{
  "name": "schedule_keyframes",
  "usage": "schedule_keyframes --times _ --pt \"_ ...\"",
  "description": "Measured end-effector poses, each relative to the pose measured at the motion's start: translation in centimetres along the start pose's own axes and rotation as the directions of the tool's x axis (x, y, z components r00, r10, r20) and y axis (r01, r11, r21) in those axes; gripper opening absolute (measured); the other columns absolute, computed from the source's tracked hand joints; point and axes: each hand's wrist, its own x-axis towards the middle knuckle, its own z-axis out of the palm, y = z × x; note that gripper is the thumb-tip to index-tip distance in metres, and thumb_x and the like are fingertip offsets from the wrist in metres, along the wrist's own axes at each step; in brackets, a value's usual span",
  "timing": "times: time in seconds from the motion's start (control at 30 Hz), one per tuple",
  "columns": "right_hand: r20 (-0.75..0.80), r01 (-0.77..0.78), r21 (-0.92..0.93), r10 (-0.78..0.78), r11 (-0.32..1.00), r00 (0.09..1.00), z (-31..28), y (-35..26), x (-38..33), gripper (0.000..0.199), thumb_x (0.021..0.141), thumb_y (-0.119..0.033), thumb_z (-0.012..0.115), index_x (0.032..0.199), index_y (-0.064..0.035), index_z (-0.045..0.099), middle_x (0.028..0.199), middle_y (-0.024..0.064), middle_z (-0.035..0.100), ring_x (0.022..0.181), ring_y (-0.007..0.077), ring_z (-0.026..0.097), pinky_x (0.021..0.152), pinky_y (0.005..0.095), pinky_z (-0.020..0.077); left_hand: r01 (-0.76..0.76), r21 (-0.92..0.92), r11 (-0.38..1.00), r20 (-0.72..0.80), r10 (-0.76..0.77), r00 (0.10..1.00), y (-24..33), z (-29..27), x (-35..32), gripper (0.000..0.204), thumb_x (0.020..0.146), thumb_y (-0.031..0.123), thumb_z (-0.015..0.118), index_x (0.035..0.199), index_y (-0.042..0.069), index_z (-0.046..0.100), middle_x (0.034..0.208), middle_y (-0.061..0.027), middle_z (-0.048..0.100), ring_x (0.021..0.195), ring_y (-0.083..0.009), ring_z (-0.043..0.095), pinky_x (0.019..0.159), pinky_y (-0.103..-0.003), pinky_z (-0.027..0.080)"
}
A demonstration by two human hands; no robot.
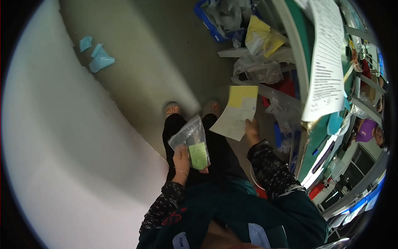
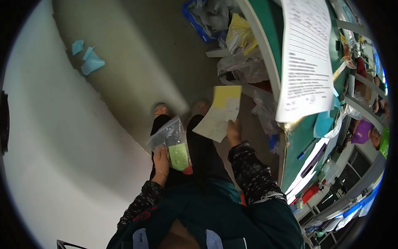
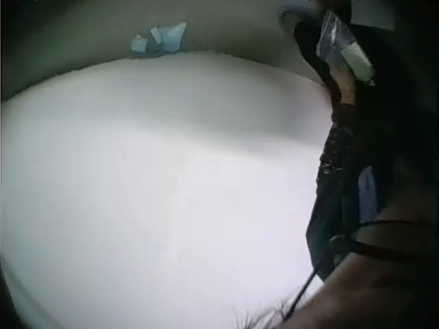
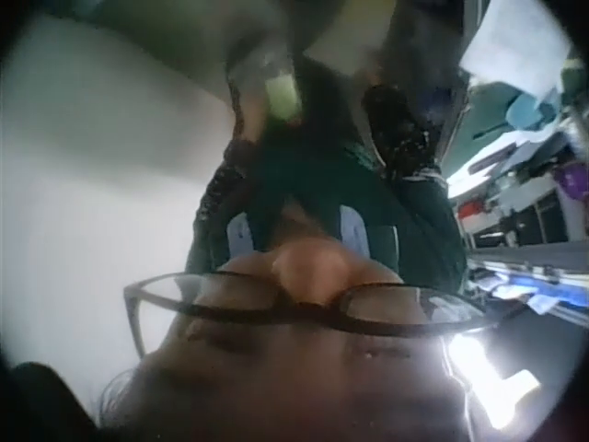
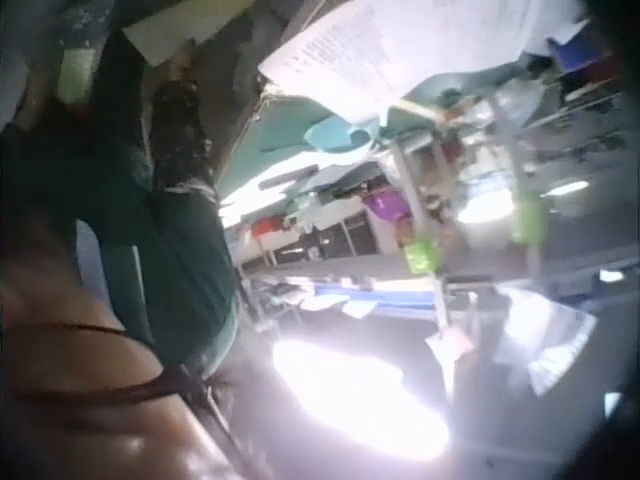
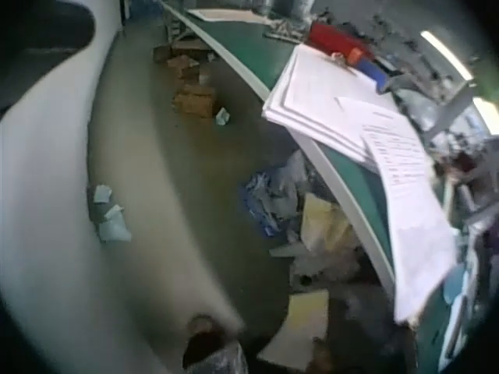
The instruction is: The recorder reviews production logs, checks packaged components, and moves a tray of hardware in a factory setting.
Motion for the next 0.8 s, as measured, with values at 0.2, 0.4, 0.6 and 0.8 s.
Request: schedule_keyframes --times 0.2,0.4,0.6,0.8 --pt "-0.404 0.260 -0.140 -0.295 0.955 0.866 3.4 -1.6 9.1 0.027 0.078 -0.008 0.041 0.097 0.0106 0.041 0.094 0.0259 0.048 0.086 0.0372 0.047 0.074 0.0353 0.0368 -0.080 0.251 0.965 0.117 0.052 0.992 -1.1 1.4 0.5 0.016 0.078 0.015 0.044 0.081 -0.001 0.049 0.067 -0.0114 0.053 0.062 -0.0193 0.052 0.054 -0.029 0.041" --pt "-0.747 0.167 -0.033 -0.136 0.985 0.651 -4.0 -2.1 25.4 0.035 0.076 -0.013 0.047 0.103 0.0081 0.039 0.106 0.0258 0.043 0.101 0.0335 0.041 0.084 0.0337 0.0335 -0.138 0.256 0.957 0.243 0.075 0.967 -3.0 3.9 -0.8 0.011 0.072 0.010 0.048 0.080 0.002 0.048 0.066 -0.0181 0.054 0.062 -0.0310 0.056 0.051 -0.034 0.043" --pt "0.400 0.368 -0.272 -0.244 0.889 0.883 -6.4 -0.2 31.1 0.045 0.072 -0.019 0.053 0.107 0.0045 0.040 0.114 0.0227 0.037 0.111 0.0294 0.030 0.093 0.0344 0.0235 -0.166 0.410 0.897 0.281 0.049 0.959 -2.8 2.1 -0.9 0.013 0.068 0.004 0.049 0.081 0.003 0.047 0.065 -0.0172 0.053 0.060 -0.0338 0.054 0.051 -0.036 0.043" --pt "-0.403 0.448 -0.544 -0.689 0.709 0.602 -8.3 7.6 40.8 0.047 0.070 -0.020 0.055 0.108 0.0033 0.040 0.117 0.0213 0.034 0.114 0.0276 0.025 0.096 0.0351 0.0183 -0.305 0.401 0.864 0.413 0.128 0.902 -1.3 4.4 -1.1 0.018 0.064 0.003 0.049 0.082 0.005 0.046 0.064 -0.0166 0.052 0.060 -0.0343 0.053 0.051 -0.036 0.043"
